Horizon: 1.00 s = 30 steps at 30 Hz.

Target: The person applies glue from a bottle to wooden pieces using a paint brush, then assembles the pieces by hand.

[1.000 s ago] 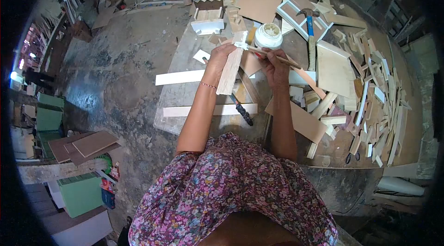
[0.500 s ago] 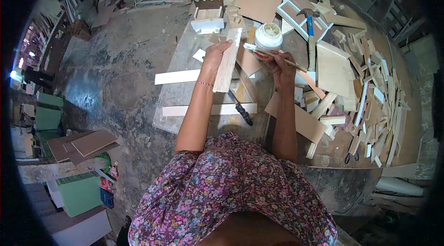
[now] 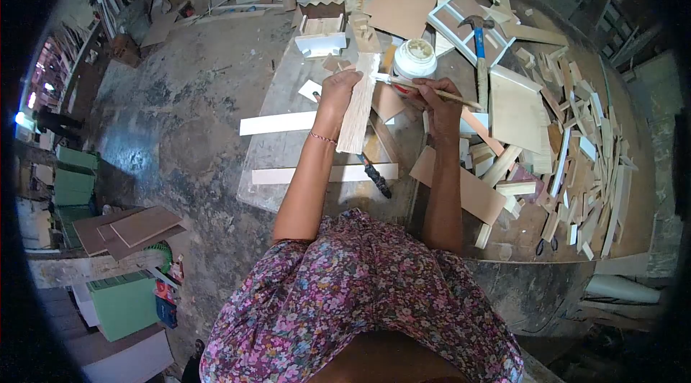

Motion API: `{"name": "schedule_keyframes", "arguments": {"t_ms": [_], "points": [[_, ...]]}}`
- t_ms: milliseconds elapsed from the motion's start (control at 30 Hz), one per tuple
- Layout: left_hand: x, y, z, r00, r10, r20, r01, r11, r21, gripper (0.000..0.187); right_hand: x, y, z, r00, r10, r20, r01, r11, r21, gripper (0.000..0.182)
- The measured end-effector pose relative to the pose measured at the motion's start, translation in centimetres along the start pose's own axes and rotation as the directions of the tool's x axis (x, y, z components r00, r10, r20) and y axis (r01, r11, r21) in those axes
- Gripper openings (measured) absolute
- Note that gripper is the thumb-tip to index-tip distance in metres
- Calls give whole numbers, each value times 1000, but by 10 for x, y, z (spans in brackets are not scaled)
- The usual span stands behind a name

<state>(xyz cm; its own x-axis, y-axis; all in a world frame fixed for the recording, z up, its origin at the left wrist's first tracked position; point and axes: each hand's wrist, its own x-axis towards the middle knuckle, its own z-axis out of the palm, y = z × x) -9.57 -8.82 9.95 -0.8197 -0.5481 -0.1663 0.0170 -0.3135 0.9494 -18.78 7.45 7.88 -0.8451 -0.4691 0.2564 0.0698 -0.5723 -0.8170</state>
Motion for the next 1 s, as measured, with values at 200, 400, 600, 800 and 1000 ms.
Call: {"name": "schedule_keyframes", "arguments": {"t_ms": [200,400,600,800,1000], "points": [[-7,8,5,999,8,41,-7,1000,-30,18,8,-2,0,998,-43,-55,41,999,-28,5],[-5,5,5,998,6,55,-5,1000,-25,18,12,2,-3,996,-36,-78,34,999,-26,9],[-3,4,4,999,-3,46,4,1000,-19,17,8,-3,-3,999,-2,-54,1,1000,-26,10],[-3,-1,6,999,18,47,-17,1000,-19,16,13,-2,-11,994,-67,-88,63,997,-49,5],[-4,-1,6,998,28,51,-28,1000,1,16,16,-1,-5,983,-131,-132,120,989,-92,13]]}}
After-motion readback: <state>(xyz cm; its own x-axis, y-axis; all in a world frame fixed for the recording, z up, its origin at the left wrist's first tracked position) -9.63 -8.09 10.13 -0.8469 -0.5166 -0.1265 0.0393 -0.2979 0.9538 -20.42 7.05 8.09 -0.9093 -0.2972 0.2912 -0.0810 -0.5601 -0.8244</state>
